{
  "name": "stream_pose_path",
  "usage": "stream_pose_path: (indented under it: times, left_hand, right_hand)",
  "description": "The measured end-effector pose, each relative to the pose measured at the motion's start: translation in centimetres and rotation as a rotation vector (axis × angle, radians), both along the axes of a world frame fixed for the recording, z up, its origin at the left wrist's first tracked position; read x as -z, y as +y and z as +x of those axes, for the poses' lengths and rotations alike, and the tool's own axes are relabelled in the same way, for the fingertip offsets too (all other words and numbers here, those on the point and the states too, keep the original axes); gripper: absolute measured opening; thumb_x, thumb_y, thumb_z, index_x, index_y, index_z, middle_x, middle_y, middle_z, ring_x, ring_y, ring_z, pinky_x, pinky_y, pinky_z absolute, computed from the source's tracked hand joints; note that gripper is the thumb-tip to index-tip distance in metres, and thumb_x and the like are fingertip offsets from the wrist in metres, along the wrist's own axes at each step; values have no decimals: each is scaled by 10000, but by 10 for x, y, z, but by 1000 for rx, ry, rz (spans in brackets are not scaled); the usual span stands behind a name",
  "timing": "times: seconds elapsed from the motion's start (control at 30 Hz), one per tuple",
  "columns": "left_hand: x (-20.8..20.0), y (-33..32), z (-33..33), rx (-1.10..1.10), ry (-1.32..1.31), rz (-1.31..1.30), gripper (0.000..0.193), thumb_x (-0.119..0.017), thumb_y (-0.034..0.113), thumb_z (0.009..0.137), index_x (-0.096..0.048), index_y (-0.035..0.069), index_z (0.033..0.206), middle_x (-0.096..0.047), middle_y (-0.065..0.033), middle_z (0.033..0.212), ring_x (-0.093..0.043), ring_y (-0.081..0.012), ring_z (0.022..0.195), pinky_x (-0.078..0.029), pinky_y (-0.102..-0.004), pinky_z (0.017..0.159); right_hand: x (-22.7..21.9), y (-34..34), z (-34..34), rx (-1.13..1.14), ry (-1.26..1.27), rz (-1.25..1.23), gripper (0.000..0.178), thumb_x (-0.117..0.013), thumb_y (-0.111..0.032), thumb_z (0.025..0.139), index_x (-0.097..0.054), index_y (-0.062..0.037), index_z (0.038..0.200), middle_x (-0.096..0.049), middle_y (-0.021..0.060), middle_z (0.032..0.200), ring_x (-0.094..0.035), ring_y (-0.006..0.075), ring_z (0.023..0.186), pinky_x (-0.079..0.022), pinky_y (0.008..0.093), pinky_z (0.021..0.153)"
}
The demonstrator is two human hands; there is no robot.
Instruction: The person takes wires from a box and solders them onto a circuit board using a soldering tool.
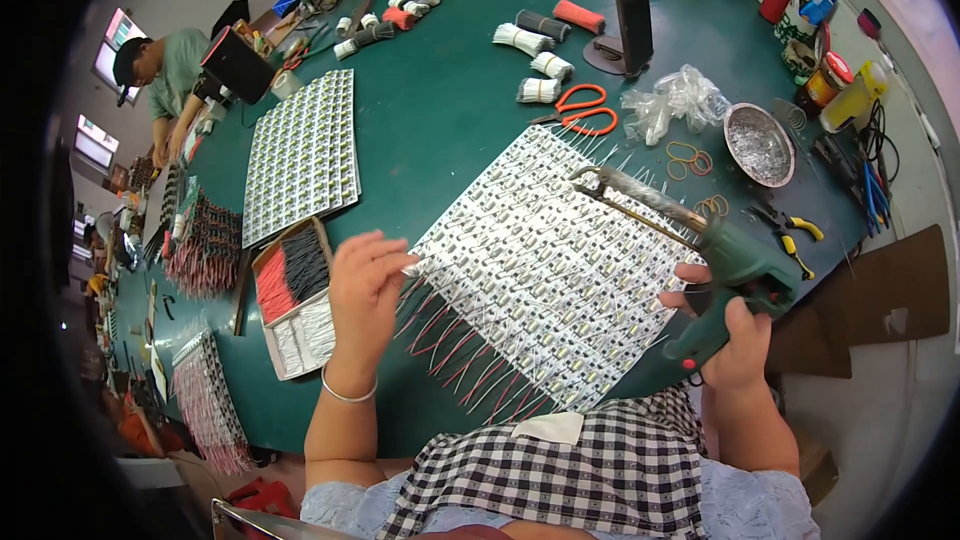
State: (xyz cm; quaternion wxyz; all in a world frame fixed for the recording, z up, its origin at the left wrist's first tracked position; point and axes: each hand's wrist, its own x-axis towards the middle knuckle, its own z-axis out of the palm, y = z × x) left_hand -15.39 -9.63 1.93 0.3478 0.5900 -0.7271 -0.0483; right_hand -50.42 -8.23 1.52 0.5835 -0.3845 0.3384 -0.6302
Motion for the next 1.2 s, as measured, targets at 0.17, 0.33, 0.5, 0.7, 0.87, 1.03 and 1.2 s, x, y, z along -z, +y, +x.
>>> stream_pose_path:
  times: [0.17,0.33,0.5,0.7,0.87,1.03,1.2]
  left_hand:
    - [30,-22,6,-145,-276,-10,117,-670,80,735,-671,140,836,-669,18,847,-575,-208,937,-285,-430,914]
    - [41,-29,11,-170,-187,166,70,-638,132,776,-677,123,834,-665,-26,789,-603,-195,797,-284,-418,883]
    - [47,-27,8,-175,-180,67,124,-597,186,819,-689,103,819,-666,-55,738,-590,-205,651,-296,-381,798]
    - [46,-14,4,-187,-113,159,109,-606,171,806,-693,107,821,-652,-47,691,-582,-198,644,-286,-366,802]
    - [25,-4,9,-168,-201,-104,44,-676,134,724,-681,143,766,-651,26,863,-562,-170,858,-274,-393,839]
    - [11,-5,10,-172,-411,-160,123,-671,100,691,-663,171,792,-556,51,745,-538,-159,861,-252,-447,865]
    - [15,-17,12,-123,-479,-164,131,-610,99,694,-659,179,787,-518,52,692,-537,-142,835,-236,-451,873]
  right_hand:
    - [-5,-1,-7,68,150,32,538,-521,-333,890,-384,31,1262,-557,222,1096,-646,297,825,-556,398,720]
    - [-5,3,-11,-4,100,7,567,-581,-271,853,-358,29,1280,-548,250,1112,-640,350,877,-571,405,715]
    - [-1,20,-15,49,112,-10,562,-573,-278,854,-367,36,1273,-550,245,1104,-642,323,846,-567,398,712]
    - [3,34,-13,98,116,-11,536,-540,-276,877,-367,52,1264,-555,239,1092,-645,287,785,-561,355,632]
    - [-10,24,-14,59,155,-13,515,-534,-292,884,-391,55,1236,-564,241,1069,-631,246,638,-523,301,509]
    - [-35,1,-13,35,531,-131,509,-535,-301,880,-425,57,1224,-578,204,1058,-589,183,599,-476,261,500]
    - [-43,-18,10,-75,892,-264,602,-593,-384,837,-447,49,1230,-583,168,1087,-572,151,626,-448,237,513]
